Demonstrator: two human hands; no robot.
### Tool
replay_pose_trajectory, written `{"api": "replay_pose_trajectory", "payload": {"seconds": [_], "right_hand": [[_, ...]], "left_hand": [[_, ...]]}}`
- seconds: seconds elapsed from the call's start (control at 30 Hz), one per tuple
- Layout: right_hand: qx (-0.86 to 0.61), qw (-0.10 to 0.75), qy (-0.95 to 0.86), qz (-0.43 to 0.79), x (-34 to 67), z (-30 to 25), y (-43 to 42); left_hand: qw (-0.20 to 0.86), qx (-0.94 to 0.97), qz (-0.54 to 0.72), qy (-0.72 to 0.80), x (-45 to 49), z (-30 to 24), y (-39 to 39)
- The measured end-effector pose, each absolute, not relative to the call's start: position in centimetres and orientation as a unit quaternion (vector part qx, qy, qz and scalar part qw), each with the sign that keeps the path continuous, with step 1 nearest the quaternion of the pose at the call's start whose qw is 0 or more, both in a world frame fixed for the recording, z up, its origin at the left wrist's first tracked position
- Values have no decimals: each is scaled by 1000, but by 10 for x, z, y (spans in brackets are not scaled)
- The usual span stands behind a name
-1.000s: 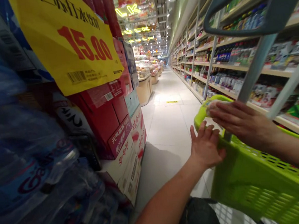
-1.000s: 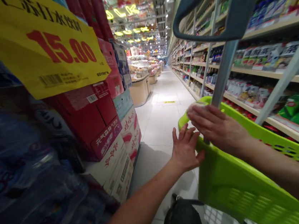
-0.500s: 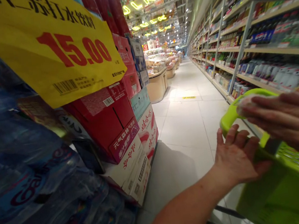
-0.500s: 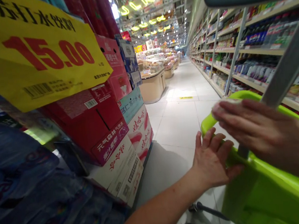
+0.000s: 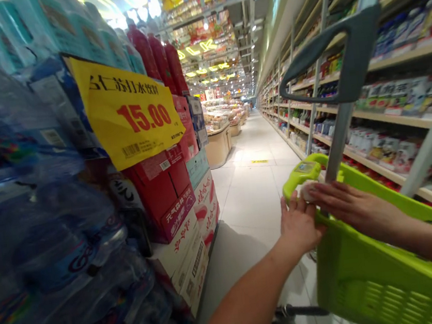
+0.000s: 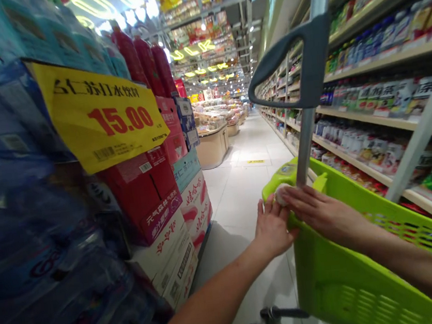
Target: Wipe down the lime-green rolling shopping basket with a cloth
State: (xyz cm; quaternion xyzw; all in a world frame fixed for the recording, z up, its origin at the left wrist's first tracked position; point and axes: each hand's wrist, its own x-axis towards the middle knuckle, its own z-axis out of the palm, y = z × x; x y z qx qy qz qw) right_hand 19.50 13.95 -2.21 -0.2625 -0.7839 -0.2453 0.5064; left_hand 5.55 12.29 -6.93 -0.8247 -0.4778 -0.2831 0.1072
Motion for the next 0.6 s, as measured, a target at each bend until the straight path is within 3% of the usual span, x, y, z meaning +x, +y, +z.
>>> {"api": "replay_pose_trajectory", "payload": {"seconds": [0.17,0.27,0.33,0.47,0.6], "right_hand": [[-148,294,-862,-386,205,71,137],[-256,302,-816,-422,198,97,127],[-290,251,-821,-423,189,80,116],[-218,168,-881,-385,181,46,104],[-289,226,-836,-409,180,92,103]], "left_hand": [[102,-843,-257,-461,44,-63,113],[104,-846,-246,-462,33,-61,109],[116,-848,-244,-456,25,-62,111],[149,-857,-230,-437,10,-68,116],[167,-847,-239,-445,2,-71,120]]}}
